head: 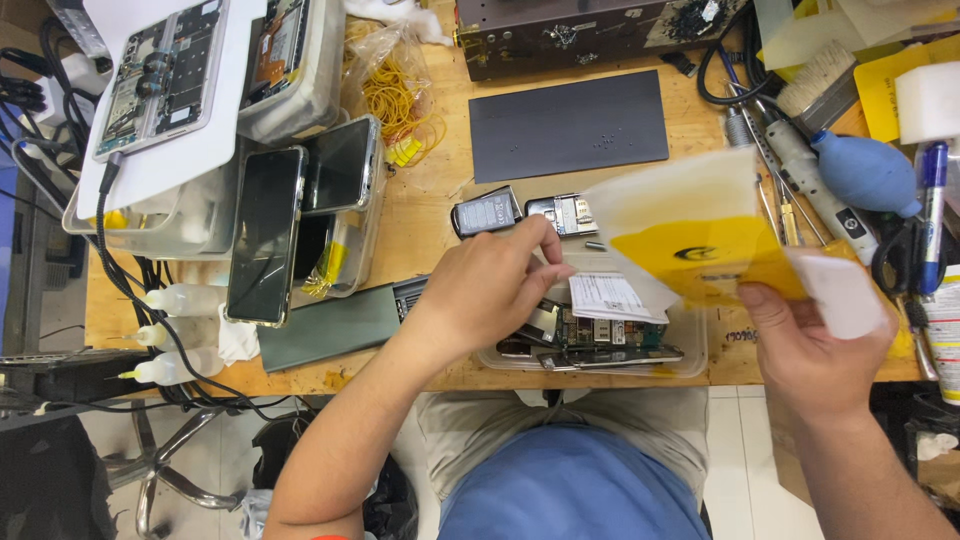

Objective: The person handles a disassembled mobile phone and a screwdriver set on a cluttered workbench. They open a yellow package, remove a receipt, and place the phone into a plastic container before selecting a screwdriver bit.

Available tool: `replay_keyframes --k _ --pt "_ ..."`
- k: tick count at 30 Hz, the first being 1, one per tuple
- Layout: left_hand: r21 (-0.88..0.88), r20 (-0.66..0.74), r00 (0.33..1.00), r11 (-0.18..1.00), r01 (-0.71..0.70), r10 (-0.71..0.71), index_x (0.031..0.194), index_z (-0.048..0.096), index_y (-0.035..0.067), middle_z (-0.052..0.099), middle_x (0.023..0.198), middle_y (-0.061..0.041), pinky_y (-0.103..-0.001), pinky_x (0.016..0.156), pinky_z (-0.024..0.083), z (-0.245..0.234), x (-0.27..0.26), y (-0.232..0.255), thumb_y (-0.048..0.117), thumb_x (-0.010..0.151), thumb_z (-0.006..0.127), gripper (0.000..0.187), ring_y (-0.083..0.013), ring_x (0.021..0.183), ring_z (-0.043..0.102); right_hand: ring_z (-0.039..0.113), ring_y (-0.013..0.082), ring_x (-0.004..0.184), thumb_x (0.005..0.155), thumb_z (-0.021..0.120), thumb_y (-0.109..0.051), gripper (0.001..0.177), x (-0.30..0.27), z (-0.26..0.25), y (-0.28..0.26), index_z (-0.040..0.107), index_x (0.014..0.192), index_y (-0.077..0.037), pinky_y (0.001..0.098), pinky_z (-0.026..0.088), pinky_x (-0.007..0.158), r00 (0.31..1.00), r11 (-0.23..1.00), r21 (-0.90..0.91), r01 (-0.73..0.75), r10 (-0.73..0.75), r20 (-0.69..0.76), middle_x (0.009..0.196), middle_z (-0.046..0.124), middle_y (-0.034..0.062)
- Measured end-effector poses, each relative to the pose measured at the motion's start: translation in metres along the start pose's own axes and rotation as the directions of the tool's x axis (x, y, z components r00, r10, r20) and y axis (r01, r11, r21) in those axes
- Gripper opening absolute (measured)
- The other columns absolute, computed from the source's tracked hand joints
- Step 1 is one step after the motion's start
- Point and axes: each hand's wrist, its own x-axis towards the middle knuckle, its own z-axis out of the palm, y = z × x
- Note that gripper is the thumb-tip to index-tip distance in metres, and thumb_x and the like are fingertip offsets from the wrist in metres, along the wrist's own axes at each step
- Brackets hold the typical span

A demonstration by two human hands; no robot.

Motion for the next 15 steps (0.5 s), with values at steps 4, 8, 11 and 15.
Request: replay_keyframes --k 4,8,11,15 --pt "0.221 0.065 0.995 0.974 0.057 -0.072 0.114 0.053 0.016 0.075 0.076 -0.017 -0.063 0.058 0.047 0.026 0.001 0.009 0.041 0.110 0.052 0.025 -0.0508 0.070 0.068 0.046 0.0429 0.155 0.104 0.059 0.013 0.064 0.020 0.015 -0.019 0.033 0.162 0.005 0.0595 0.043 0.140 0.998 0.939 0.339 0.056 -0.043 -0.045 0.165 0.043 0.0278" --pt "0.186 0.012 0.999 0.982 0.034 -0.036 0.137 0.052 0.020 0.073 0.075 -0.020 -0.066 0.051 0.044 0.020 -0.006 0.012 0.015 0.101 0.045 0.037 -0.0534 0.066 0.066 0.045 0.0391 0.156 0.106 0.058 0.014 0.066 0.021 0.024 -0.014 0.032 0.165 0.000 0.0601 0.040 0.141 0.994 0.898 0.434 0.069 -0.025 -0.105 0.167 0.042 0.0242" --pt "0.173 -0.054 0.997 0.983 0.055 -0.046 0.120 0.055 0.016 0.065 0.062 -0.014 -0.059 0.045 0.040 0.013 -0.016 0.021 0.032 0.110 0.038 0.025 -0.0468 0.055 0.063 0.049 0.0392 0.151 0.106 0.061 0.010 0.058 0.019 0.024 -0.014 0.038 0.159 0.007 0.0584 0.047 0.135 0.990 0.908 0.419 -0.005 0.062 -0.124 0.161 0.047 0.0256" --pt "0.293 -0.045 0.988 0.943 0.156 -0.149 0.113 0.055 0.015 0.074 0.071 -0.013 -0.060 0.048 0.048 0.044 -0.008 0.018 0.067 0.102 0.047 0.054 -0.0502 0.069 0.069 0.038 0.0432 0.164 0.106 0.052 0.018 0.071 0.033 0.022 -0.022 0.028 0.169 -0.005 0.0622 0.035 0.146 0.994 0.858 0.502 0.109 -0.086 -0.069 0.173 0.035 0.0237"
